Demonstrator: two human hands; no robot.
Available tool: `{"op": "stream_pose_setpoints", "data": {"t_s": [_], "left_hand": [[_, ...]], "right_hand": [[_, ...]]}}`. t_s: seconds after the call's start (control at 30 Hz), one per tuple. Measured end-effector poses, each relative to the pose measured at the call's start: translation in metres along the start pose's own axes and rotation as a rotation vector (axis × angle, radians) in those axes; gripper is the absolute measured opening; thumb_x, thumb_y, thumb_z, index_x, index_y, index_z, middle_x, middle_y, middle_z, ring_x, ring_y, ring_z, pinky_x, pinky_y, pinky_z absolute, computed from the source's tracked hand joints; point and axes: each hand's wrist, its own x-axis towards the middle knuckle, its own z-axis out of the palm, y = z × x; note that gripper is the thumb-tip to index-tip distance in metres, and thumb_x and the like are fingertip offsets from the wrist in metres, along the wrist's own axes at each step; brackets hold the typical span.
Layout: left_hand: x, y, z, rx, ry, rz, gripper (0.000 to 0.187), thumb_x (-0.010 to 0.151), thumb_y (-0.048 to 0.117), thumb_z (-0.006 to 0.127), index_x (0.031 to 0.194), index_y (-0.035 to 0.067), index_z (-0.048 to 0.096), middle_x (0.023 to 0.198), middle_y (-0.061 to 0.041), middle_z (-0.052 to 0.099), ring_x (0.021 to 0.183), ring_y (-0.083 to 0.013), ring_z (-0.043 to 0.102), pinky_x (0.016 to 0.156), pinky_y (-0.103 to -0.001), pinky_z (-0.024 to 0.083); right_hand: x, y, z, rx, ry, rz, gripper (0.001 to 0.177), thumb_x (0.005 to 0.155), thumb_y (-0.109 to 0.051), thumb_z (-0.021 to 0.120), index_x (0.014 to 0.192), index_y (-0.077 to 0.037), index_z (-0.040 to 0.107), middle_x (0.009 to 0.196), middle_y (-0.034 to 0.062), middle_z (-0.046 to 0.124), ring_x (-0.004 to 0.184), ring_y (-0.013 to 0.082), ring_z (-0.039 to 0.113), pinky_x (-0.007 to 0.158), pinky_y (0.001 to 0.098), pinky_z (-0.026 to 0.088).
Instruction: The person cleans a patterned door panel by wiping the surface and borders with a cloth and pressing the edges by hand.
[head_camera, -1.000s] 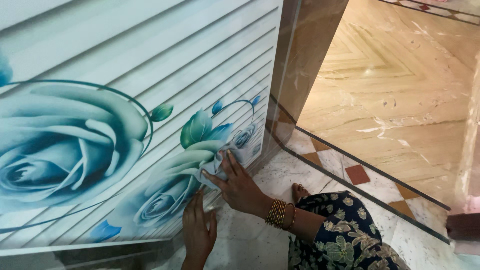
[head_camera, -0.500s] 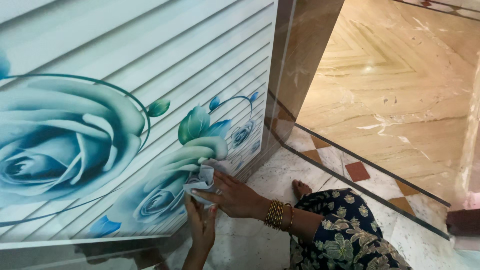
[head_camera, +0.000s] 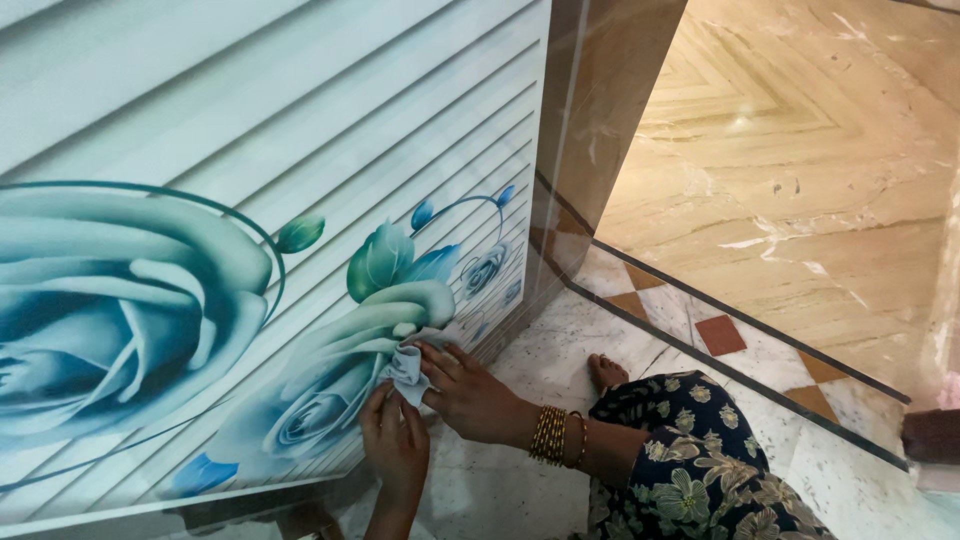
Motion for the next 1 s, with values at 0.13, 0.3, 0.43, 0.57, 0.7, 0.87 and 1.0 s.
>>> {"op": "stream_pose_setpoints", "data": {"t_s": [0.13, 0.3, 0.43, 0.57, 0.7, 0.87, 1.0], "left_hand": [[-0.013, 0.003, 0.013, 0.1, -0.118, 0.004, 0.045, 0.091, 0.004, 0.064, 0.133, -0.008, 0.055, 0.139, -0.024, 0.048, 0.122, -0.0417, 0.056, 0.098, -0.046, 0.052], [-0.032, 0.011, 0.031, -0.089, -0.29, -0.167, 0.052, 0.094, 0.0, 0.061, 0.142, -0.006, 0.041, 0.145, -0.041, 0.034, 0.119, -0.0536, 0.057, 0.082, -0.047, 0.058], [-0.043, 0.015, 0.036, -0.16, -0.431, -0.308, 0.06, 0.094, -0.003, 0.057, 0.149, -0.004, 0.036, 0.148, -0.041, 0.03, 0.11, -0.0522, 0.061, 0.08, -0.049, 0.058], [-0.046, 0.025, 0.034, -0.163, -0.419, -0.312, 0.068, 0.088, -0.001, 0.064, 0.149, -0.004, 0.035, 0.147, -0.039, 0.032, 0.121, -0.0549, 0.053, 0.092, -0.053, 0.053], [-0.036, 0.032, 0.027, -0.239, -0.255, -0.275, 0.069, 0.088, -0.002, 0.062, 0.152, -0.005, 0.035, 0.147, -0.033, 0.037, 0.131, -0.0541, 0.047, 0.101, -0.054, 0.048], [-0.004, 0.043, 0.005, -0.257, -0.137, -0.087, 0.062, 0.095, 0.005, 0.06, 0.15, -0.008, 0.036, 0.147, -0.03, 0.041, 0.133, -0.0489, 0.047, 0.106, -0.055, 0.043], [0.025, 0.053, -0.011, -0.155, 0.011, 0.121, 0.055, 0.102, 0.013, 0.056, 0.149, -0.008, 0.036, 0.153, -0.032, 0.038, 0.143, -0.0477, 0.041, 0.115, -0.053, 0.037]], "right_hand": [[-0.004, -0.003, 0.003, 0.015, 0.01, -0.023, 0.045, 0.085, -0.008, 0.062, 0.128, 0.004, 0.062, 0.164, 0.0256, 0.031, 0.157, 0.0385, 0.024, 0.125, 0.0553, 0.025], [-0.015, 0.001, 0.021, 0.003, 0.002, -0.045, 0.056, 0.094, -0.014, 0.061, 0.142, 0.013, 0.051, 0.166, 0.0264, 0.026, 0.157, 0.0378, 0.023, 0.123, 0.0535, 0.026], [-0.026, 0.005, 0.041, 0.087, -0.133, 0.042, 0.055, 0.089, -0.015, 0.066, 0.138, 0.005, 0.05, 0.168, 0.0218, 0.024, 0.156, 0.0376, 0.022, 0.121, 0.0564, 0.024], [-0.031, -0.001, 0.054, -0.015, -0.183, 0.038, 0.076, 0.083, -0.016, 0.071, 0.148, 0.009, 0.04, 0.164, 0.0245, 0.02, 0.153, 0.0388, 0.02, 0.118, 0.0586, 0.023], [-0.023, -0.013, 0.047, 0.092, -0.032, 0.033, 0.077, 0.085, -0.019, 0.07, 0.15, 0.01, 0.041, 0.165, 0.0263, 0.021, 0.153, 0.0407, 0.022, 0.117, 0.0558, 0.026], [-0.008, -0.006, 0.006, 0.104, 0.022, 0.004, 0.066, 0.085, -0.023, 0.068, 0.137, 0.013, 0.049, 0.165, 0.0298, 0.025, 0.154, 0.0421, 0.025, 0.122, 0.0551, 0.029], [0.003, 0.016, -0.018, -0.108, 0.297, 0.029, 0.048, 0.091, -0.017, 0.068, 0.133, 0.005, 0.058, 0.149, 0.0302, 0.038, 0.145, 0.045, 0.038, 0.12, 0.0575, 0.037]]}}
